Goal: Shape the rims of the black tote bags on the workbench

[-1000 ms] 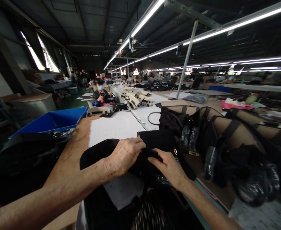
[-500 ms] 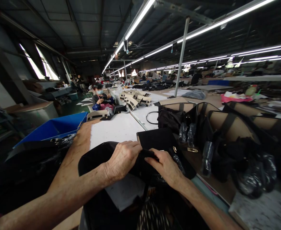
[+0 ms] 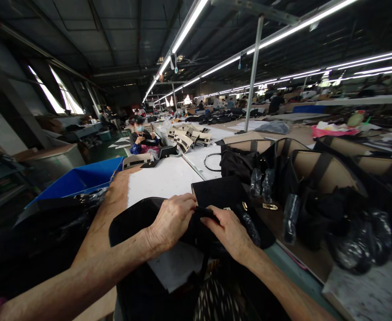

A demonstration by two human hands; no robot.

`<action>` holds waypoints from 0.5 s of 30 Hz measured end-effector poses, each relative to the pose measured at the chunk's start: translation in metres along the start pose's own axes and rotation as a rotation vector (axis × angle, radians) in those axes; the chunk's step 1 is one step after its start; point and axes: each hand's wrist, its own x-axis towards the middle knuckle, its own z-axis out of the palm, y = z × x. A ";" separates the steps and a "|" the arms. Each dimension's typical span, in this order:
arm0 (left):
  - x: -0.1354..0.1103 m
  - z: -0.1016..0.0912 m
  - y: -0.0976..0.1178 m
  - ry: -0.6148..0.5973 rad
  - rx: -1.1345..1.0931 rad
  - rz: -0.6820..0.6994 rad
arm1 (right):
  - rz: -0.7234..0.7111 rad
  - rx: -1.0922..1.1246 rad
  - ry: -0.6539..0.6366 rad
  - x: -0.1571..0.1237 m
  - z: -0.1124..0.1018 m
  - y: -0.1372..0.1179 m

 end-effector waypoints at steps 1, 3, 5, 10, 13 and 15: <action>0.001 0.000 0.001 -0.007 -0.024 -0.019 | 0.010 -0.008 0.010 0.000 0.001 0.000; 0.002 0.001 0.002 -0.019 -0.072 -0.044 | 0.039 -0.030 0.032 0.000 0.003 -0.001; 0.003 0.003 0.003 -0.028 -0.099 -0.050 | 0.064 -0.058 0.051 0.000 0.005 -0.003; 0.002 0.007 0.001 -0.066 0.011 0.056 | 0.080 -0.076 0.088 -0.001 0.009 -0.007; 0.000 0.006 0.000 -0.075 0.082 0.116 | 0.085 -0.082 0.095 -0.001 0.009 -0.007; 0.000 0.006 0.000 -0.050 0.067 0.109 | 0.087 -0.084 0.098 0.000 0.009 -0.006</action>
